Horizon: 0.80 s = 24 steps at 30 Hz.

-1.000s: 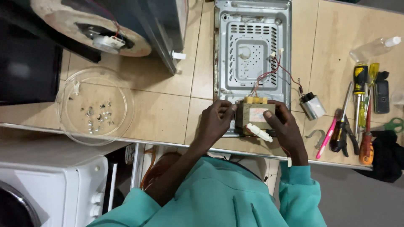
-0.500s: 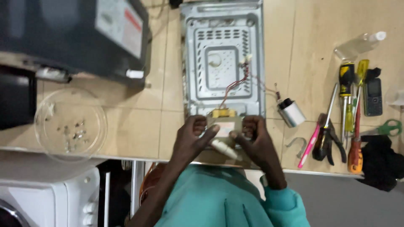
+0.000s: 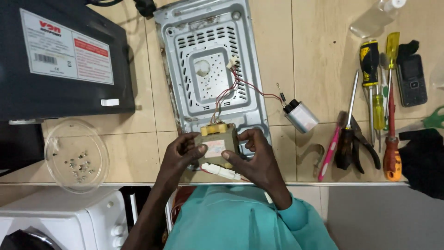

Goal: Disassembling a microwave oven to inspect and remove internal components such as the transformer and capacitor for repair.

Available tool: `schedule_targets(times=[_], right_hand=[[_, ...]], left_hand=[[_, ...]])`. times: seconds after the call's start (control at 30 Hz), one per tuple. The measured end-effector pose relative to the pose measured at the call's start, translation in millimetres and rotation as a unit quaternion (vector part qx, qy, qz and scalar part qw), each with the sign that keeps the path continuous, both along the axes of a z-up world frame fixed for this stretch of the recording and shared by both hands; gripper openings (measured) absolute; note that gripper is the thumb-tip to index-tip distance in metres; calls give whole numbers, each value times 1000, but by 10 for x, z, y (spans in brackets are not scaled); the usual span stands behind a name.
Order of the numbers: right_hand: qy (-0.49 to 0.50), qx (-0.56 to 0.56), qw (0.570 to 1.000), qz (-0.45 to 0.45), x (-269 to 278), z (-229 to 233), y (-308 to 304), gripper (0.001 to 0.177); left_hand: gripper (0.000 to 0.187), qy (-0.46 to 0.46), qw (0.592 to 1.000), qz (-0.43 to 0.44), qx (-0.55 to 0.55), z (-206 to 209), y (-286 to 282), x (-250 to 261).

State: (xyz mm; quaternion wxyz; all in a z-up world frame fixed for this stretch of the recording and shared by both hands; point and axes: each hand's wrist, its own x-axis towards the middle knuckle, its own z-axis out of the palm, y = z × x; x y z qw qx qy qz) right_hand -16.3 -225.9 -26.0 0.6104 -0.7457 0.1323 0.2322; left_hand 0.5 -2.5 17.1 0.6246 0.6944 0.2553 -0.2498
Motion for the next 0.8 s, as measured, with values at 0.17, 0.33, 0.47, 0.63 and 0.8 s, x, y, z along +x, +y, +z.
schedule_targets(times=[0.17,0.33,0.47,0.63,0.8], right_hand=[[-19,-12,1000,11,7,22,-37,68],[-14,13,999,38,56,121,-84,67],[-28,10,999,29,98,262,-41,68],[-55,-10,997,62,159,378,49,57],[-113,-17,993,23,159,77,159,40]], left_hand=[[78,-9,1000,-25,13,-21,-4,19],[82,-15,994,-106,32,-18,18,26],[84,12,974,-187,125,93,-81,66],[82,20,974,-164,154,-53,11,54],[69,19,987,-113,109,-299,135,93]])
